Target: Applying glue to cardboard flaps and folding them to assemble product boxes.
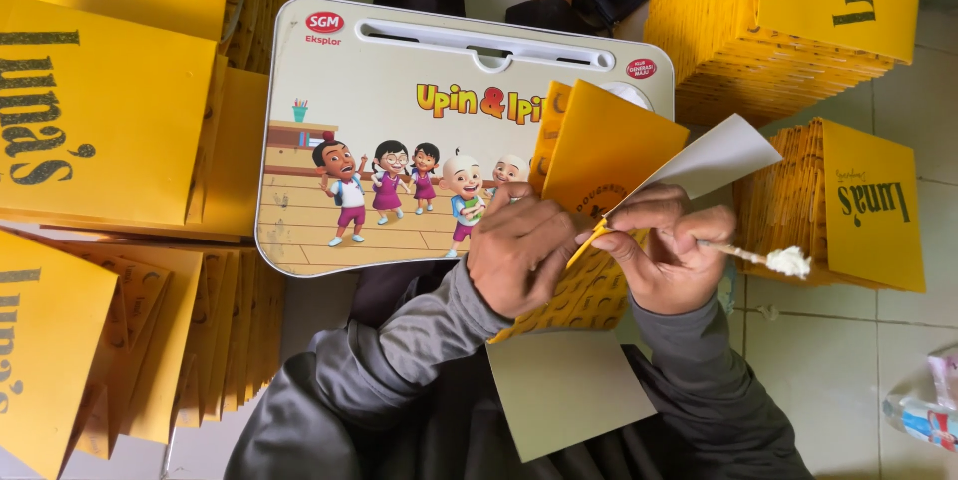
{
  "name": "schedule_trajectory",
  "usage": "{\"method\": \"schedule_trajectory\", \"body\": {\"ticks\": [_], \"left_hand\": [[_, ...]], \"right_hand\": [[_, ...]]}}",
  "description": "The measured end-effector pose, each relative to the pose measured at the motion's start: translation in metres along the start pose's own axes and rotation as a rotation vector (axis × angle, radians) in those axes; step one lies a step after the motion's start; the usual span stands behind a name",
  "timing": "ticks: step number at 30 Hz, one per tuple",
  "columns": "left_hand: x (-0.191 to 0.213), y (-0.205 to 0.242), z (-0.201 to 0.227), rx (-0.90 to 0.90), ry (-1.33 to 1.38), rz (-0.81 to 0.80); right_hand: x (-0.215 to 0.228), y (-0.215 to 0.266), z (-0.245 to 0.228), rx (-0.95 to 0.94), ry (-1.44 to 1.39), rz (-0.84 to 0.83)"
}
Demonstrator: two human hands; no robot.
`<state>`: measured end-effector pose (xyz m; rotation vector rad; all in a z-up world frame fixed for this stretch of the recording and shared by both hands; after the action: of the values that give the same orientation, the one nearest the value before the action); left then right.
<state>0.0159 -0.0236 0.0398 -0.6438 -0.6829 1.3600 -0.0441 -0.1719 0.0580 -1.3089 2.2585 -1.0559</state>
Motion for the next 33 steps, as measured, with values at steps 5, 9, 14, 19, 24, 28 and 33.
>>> {"method": "schedule_trajectory", "body": {"ticks": [5, 9, 14, 19, 24, 28, 33], "left_hand": [[-0.004, 0.006, -0.011, 0.072, 0.152, 0.001], [-0.003, 0.000, -0.008, 0.058, 0.171, -0.032], [-0.001, 0.004, -0.010, 0.080, 0.192, -0.001], [-0.001, -0.001, -0.009, 0.082, 0.193, -0.004], [-0.003, 0.003, -0.015, 0.012, 0.174, -0.074], [0.001, -0.002, -0.009, 0.000, 0.180, -0.074], [0.002, -0.002, -0.016, 0.110, 0.253, -0.171]], "right_hand": [[-0.005, -0.005, -0.015, 0.177, 0.104, -0.029], [-0.002, -0.007, -0.018, 0.181, 0.152, -0.052], [0.003, 0.001, -0.009, 0.192, 0.068, -0.031], [0.002, 0.005, -0.008, 0.175, 0.128, -0.042], [-0.003, 0.005, -0.008, 0.189, 0.190, -0.051], [-0.005, 0.005, -0.007, 0.151, 0.157, -0.075], [-0.006, 0.002, -0.005, 0.155, 0.168, -0.108]]}}
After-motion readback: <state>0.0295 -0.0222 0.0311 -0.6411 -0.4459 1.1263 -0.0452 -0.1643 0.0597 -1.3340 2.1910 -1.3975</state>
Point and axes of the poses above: each hand's wrist, its own y-axis away from the middle knuckle, its own x-axis out of the back of the hand, z = x × y, the point moved 6 cm from there along -y, towards the middle knuckle, and after that the axes turned 12 degrees about z, right-handed, at the moved point
